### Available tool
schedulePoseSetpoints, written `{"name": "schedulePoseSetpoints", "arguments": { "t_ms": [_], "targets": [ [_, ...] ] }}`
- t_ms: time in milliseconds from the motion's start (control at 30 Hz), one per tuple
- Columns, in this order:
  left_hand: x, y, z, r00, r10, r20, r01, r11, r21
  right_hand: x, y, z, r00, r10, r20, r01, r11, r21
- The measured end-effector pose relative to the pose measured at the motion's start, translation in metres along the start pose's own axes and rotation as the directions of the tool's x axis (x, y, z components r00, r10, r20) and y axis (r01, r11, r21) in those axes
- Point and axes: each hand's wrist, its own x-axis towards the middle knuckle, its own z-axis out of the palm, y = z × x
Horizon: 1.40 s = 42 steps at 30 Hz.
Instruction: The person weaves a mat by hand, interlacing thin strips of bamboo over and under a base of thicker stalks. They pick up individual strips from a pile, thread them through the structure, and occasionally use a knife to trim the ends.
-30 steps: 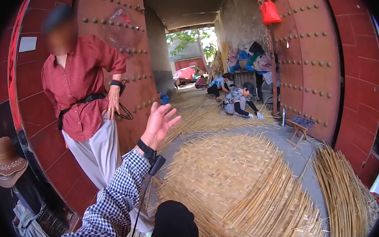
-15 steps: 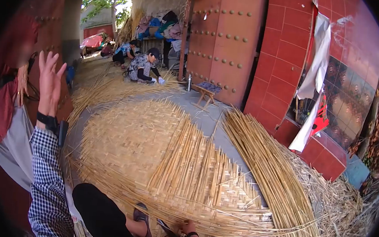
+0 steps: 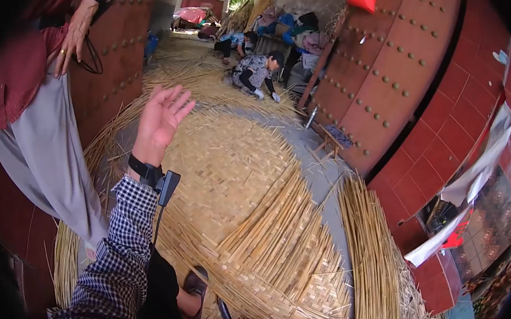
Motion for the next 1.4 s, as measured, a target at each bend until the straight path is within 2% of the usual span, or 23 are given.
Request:
{"name": "schedulePoseSetpoints", "arguments": {
  "t_ms": [133,200,233,333,367,400,467,533,567,667,767,867,967,1033,1100,1133,1167,1200,1267,1300,1400],
  "targets": [
    [0.001,-0.018,-0.001,0.998,0.034,-0.050,-0.031,0.998,0.058,0.017,-0.006,0.007,0.982,-0.089,0.168,0.087,0.996,0.015],
    [0.004,-0.020,-0.009,0.997,-0.014,-0.079,0.016,0.999,0.031,0.006,0.009,0.014,0.961,-0.089,0.262,0.089,0.996,0.013],
    [0.003,-0.026,-0.007,0.995,-0.051,-0.089,0.052,0.999,0.009,-0.011,-0.004,0.033,0.981,-0.195,0.012,0.189,0.936,-0.298],
    [-0.004,-0.028,0.005,0.996,-0.025,-0.089,0.028,0.999,0.034,-0.018,-0.004,0.043,0.980,-0.193,0.042,0.197,0.973,-0.122],
    [-0.008,-0.030,0.003,0.994,-0.049,-0.095,0.052,0.998,0.035,-0.013,0.010,0.035,0.939,-0.280,0.200,0.235,0.946,0.222],
    [-0.012,-0.033,0.002,0.994,-0.058,-0.093,0.061,0.998,0.032,-0.016,0.032,0.032,0.968,-0.205,0.148,0.188,0.975,0.122],
    [0.001,-0.026,0.011,0.997,-0.027,-0.076,0.028,1.000,0.010,-0.015,0.009,0.046,0.988,-0.151,0.043,0.154,0.984,-0.087],
    [-0.006,-0.033,0.007,0.991,-0.059,-0.123,0.060,0.998,0.008,-0.004,0.022,0.032,0.967,-0.198,0.163,0.196,0.980,0.027],
    [-0.006,-0.036,0.008,0.989,-0.071,-0.128,0.071,0.997,0.000,-0.007,0.015,0.021,0.951,-0.111,0.287,-0.008,0.924,0.382],
    [-0.007,-0.040,0.002,0.983,-0.101,-0.154,0.102,0.995,-0.004,-0.008,0.014,0.031,0.981,-0.163,0.101,0.162,0.987,0.024],
    [-0.004,-0.049,0.001,0.982,-0.121,-0.148,0.120,0.993,-0.012,-0.012,0.002,0.037,0.983,-0.154,0.101,0.169,0.971,-0.171],
    [-0.001,-0.052,-0.004,0.984,-0.123,-0.131,0.124,0.992,0.002,-0.030,-0.008,0.048,0.989,-0.141,0.052,0.148,0.973,-0.175],
    [-0.006,-0.052,0.000,0.984,-0.117,-0.132,0.120,0.993,0.013,-0.034,-0.009,0.034,0.939,-0.170,0.300,0.191,0.981,-0.043],
    [-0.010,-0.049,0.008,0.984,-0.115,-0.135,0.122,0.992,0.040,-0.040,-0.003,0.027,0.991,-0.084,0.106,0.094,0.990,-0.100],
    [-0.015,-0.048,0.018,0.989,0.026,-0.143,0.026,0.936,0.352,-0.023,0.018,0.012,0.943,-0.251,0.217,0.265,0.964,-0.037],
    [-0.016,-0.047,0.023,0.988,0.084,-0.127,-0.010,0.868,0.497,-0.036,0.004,0.016,0.969,-0.122,0.215,0.152,0.980,-0.127],
    [-0.015,-0.047,0.025,0.980,0.194,-0.050,-0.124,0.784,0.609,-0.014,-0.007,0.034,0.992,-0.118,-0.036,0.105,0.964,-0.245],
    [-0.015,-0.048,0.027,0.958,0.282,0.045,-0.231,0.677,0.699,-0.018,-0.004,0.033,0.988,-0.151,-0.044,0.136,0.962,-0.236],
    [-0.016,-0.040,0.033,0.958,0.270,0.101,-0.272,0.727,0.630,-0.038,-0.011,0.049,0.976,-0.202,-0.086,0.182,0.963,-0.201],
    [-0.018,-0.041,0.031,0.957,0.265,0.116,-0.282,0.758,0.588,-0.041,-0.013,0.049,0.977,-0.202,-0.062,0.179,0.947,-0.266],
    [-0.014,-0.041,0.023,0.980,0.201,-0.004,-0.174,0.858,0.484,-0.049,-0.019,0.057,0.982,-0.176,-0.064,0.154,0.955,-0.255]
  ]
}}
